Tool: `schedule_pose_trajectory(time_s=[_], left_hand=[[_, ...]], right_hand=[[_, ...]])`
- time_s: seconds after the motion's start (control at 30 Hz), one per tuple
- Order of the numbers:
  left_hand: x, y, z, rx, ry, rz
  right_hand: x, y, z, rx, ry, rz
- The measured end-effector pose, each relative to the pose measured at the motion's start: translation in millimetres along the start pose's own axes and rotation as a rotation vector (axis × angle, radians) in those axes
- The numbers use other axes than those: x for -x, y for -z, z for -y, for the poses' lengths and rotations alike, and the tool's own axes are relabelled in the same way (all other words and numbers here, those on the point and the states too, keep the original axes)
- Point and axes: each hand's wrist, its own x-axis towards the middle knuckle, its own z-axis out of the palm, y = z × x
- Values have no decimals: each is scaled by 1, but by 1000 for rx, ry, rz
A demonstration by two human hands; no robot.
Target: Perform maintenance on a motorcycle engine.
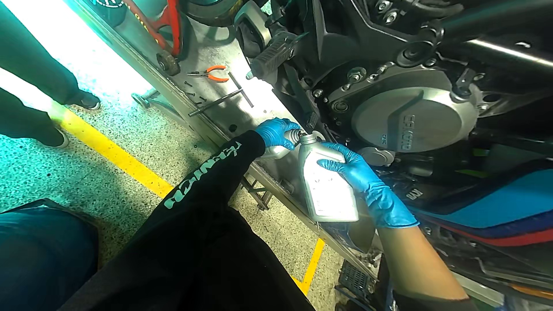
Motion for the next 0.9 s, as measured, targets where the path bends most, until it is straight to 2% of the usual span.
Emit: schedule_pose_trajectory(time_s=[0.9], left_hand=[[-1, -1, 1, -10, 1, 6]], right_hand=[[3, -3, -4, 1, 0, -7]])
